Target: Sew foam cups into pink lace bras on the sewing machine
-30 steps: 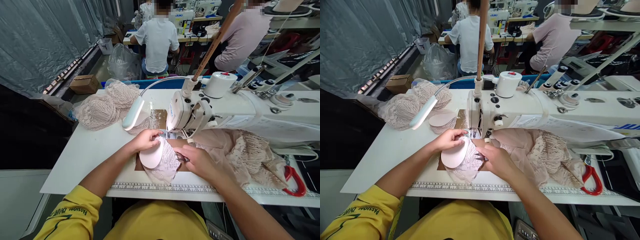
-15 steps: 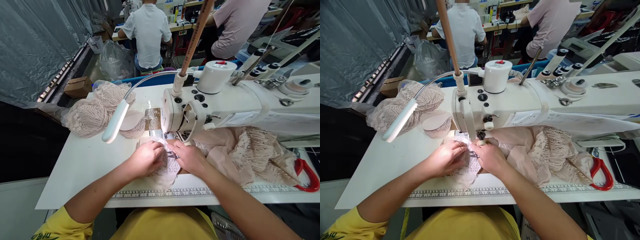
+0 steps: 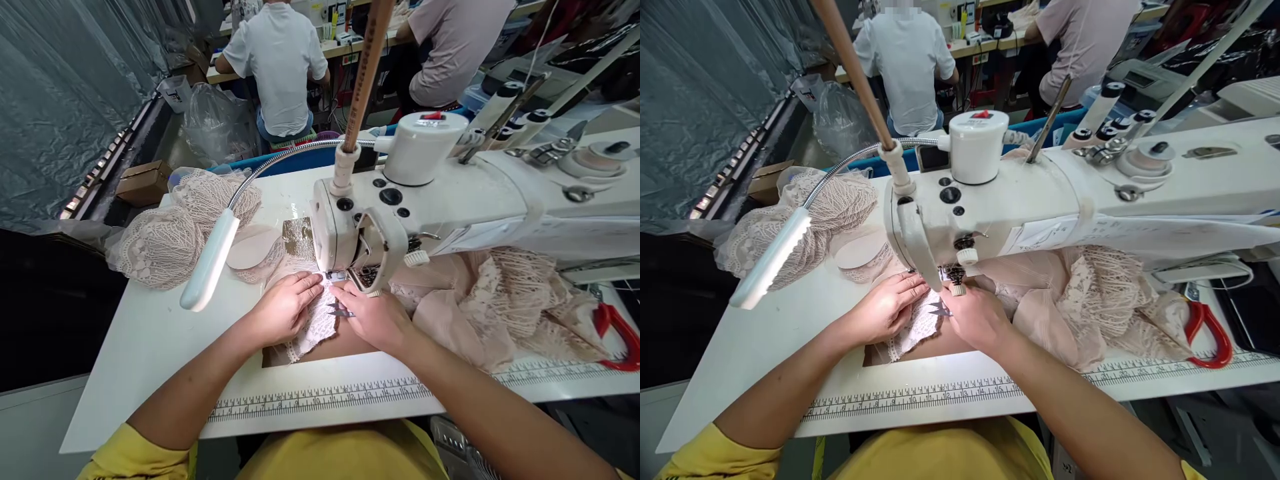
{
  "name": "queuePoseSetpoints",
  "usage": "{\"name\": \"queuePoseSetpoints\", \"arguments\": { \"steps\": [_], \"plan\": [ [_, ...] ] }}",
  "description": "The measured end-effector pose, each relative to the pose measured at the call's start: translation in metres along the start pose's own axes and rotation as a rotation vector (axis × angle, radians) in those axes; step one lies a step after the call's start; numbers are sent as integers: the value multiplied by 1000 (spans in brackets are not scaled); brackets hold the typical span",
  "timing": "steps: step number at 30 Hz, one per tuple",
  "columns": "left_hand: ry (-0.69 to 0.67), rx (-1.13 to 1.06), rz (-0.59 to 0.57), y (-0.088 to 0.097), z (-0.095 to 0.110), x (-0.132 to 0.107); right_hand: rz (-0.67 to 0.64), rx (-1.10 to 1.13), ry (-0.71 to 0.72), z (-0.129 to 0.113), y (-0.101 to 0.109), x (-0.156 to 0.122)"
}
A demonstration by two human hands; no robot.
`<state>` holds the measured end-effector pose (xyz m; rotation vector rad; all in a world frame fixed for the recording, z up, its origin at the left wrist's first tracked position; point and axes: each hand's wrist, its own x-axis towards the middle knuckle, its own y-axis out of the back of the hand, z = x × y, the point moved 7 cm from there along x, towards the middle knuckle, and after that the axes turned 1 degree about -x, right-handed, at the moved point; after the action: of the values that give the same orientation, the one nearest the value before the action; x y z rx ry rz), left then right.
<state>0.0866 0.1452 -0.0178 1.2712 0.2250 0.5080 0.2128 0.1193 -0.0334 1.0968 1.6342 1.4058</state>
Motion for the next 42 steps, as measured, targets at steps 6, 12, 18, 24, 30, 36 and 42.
{"name": "queuePoseSetpoints", "arguments": {
  "steps": [6, 12, 18, 24, 30, 36, 42],
  "plan": [
    [-42, 12, 17, -7, -5, 0, 1, -6, 38, -1, -1, -3],
    [-54, 11, 53, -9, -9, -2, 17, -34, 37, 0, -3, -4],
    [-63, 30, 76, -7, -11, -2, 18, -26, 62, -1, -6, -5],
    [-108, -17, 52, -9, -5, -4, 45, 4, 123, -2, -5, -8],
    [-91, 0, 42, -9, -8, 0, 34, 1, 95, 0, -8, -7],
    [-73, 55, 34, -8, -13, 2, 13, -19, 43, -2, -7, -4],
    [-113, 32, 40, -6, -7, 0, 31, -12, 98, -5, -1, -6]
  ]
}}
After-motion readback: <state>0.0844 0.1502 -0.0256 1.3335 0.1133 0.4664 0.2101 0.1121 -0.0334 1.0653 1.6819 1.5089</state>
